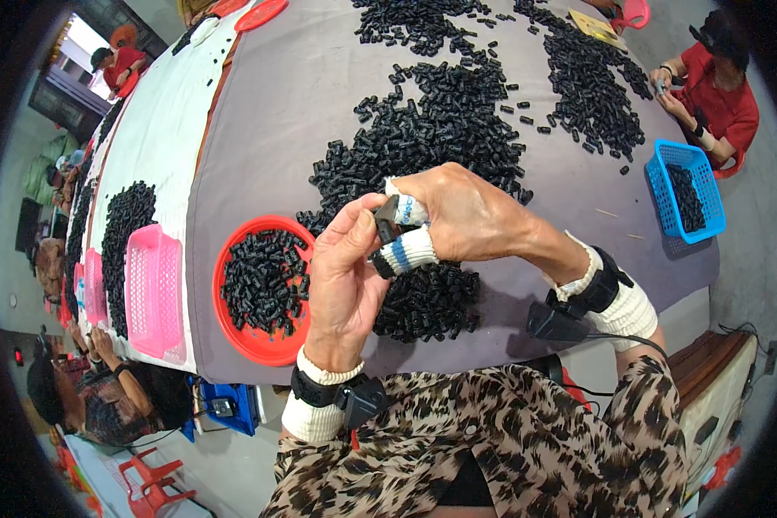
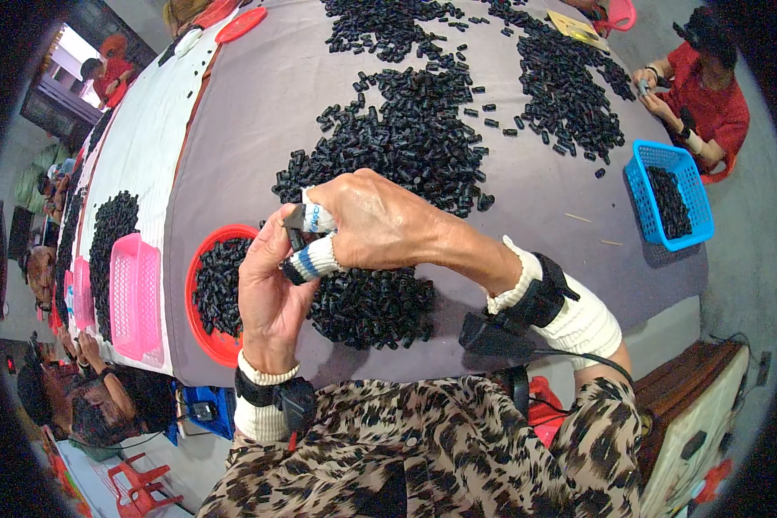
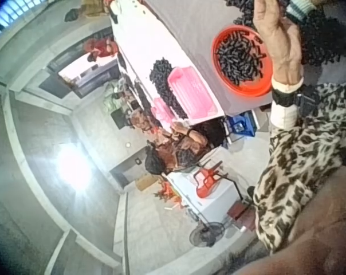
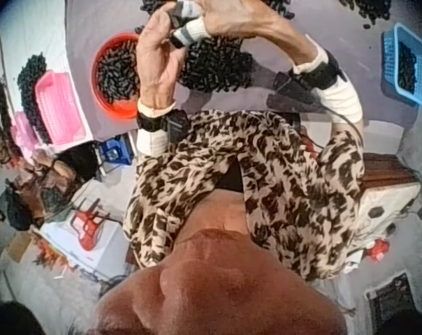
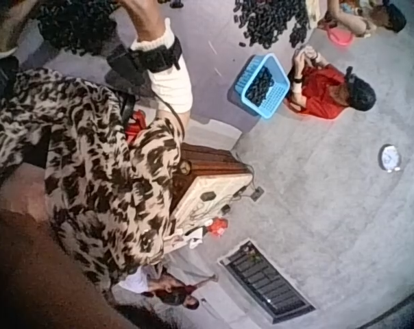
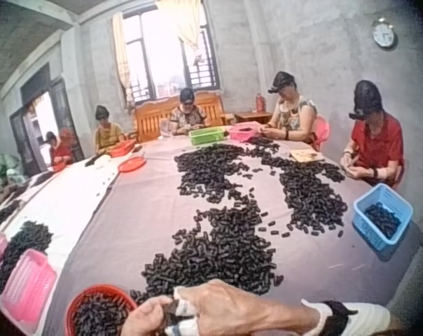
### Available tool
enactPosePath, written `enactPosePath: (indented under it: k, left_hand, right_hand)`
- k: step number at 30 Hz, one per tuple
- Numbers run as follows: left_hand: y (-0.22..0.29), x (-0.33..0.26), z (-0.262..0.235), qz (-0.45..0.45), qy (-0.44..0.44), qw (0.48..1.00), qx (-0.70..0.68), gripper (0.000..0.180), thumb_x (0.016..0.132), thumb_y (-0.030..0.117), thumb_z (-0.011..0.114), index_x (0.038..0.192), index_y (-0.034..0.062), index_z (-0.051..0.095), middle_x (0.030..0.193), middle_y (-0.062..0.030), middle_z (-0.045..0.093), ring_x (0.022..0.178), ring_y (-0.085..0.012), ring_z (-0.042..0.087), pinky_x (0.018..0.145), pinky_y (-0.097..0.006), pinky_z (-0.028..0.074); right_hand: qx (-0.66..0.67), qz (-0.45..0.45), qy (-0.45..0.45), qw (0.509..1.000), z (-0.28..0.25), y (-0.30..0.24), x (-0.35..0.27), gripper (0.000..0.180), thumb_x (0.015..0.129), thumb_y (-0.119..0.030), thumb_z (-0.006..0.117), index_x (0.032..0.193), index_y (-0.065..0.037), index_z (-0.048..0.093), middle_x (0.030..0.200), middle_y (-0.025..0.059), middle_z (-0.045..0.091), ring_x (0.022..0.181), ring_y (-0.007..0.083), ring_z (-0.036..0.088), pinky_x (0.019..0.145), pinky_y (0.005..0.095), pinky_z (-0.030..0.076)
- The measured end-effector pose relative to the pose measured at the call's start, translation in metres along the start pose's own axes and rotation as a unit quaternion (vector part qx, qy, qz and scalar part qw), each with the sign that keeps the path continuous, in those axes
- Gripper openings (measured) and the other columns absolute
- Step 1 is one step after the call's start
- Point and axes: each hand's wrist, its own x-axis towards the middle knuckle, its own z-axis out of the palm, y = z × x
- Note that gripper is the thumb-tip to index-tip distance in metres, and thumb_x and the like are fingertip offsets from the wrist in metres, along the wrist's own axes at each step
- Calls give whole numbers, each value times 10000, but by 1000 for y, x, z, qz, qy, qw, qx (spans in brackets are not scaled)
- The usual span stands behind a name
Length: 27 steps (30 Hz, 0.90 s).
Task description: The person is inspecting and sorting small black plastic components at a shared work table.
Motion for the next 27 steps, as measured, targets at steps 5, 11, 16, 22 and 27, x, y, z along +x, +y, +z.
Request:
enactPosePath:
  k: [5, 11, 16, 22, 27]
  left_hand:
    - [2, -1, -5, 2, 20, 999, 42, 288, 865, 78, 511, 1112, -65, 480, 1043, -147, 584, 957, -217, 584, 864, -335, 475]
    - [4, -4, -5, 9, 26, 998, 57, 283, 862, 67, 507, 1108, -68, 476, 1032, -145, 585, 948, -216, 590, 846, -331, 486]
    - [3, -4, -3, 17, 33, 996, 80, 244, 863, 64, 511, 1072, -61, 501, 973, -113, 594, 842, -146, 592, 796, -291, 494]
    - [13, -9, -7, 45, 44, 990, 125, 194, 864, 120, 554, 1007, -9, 580, 870, -66, 620, 751, -127, 595, 707, -271, 504]
    - [56, -27, -52, 146, 221, 910, 318, 225, 851, 122, 575, 1025, -20, 585, 828, -33, 593, 705, -77, 547, 661, -226, 463]
  right_hand:
    - [-2, 10, -6, 1000, 2, -2, 4, 379, 629, -264, 746, 696, 9, 492, 602, 96, 531, 516, 181, 473, 492, 335, 386]
    - [-22, 19, -28, 999, 0, -5, 5, 380, 631, -273, 742, 682, 4, 488, 565, 101, 519, 494, 189, 475, 484, 342, 383]
    - [-20, 18, -29, 999, 1, -4, 5, 381, 634, -280, 740, 679, 2, 488, 560, 95, 514, 493, 188, 475, 484, 339, 382]
    - [30, 15, -60, 998, 4, -4, 8, 366, 677, -302, 710, 736, 17, 540, 612, 117, 558, 547, 204, 527, 533, 343, 414]
    - [-31, 62, 3, 998, -16, 8, -7, 386, 731, -366, 660, 745, -2, 530, 630, 117, 561, 581, 218, 549, 558, 349, 429]
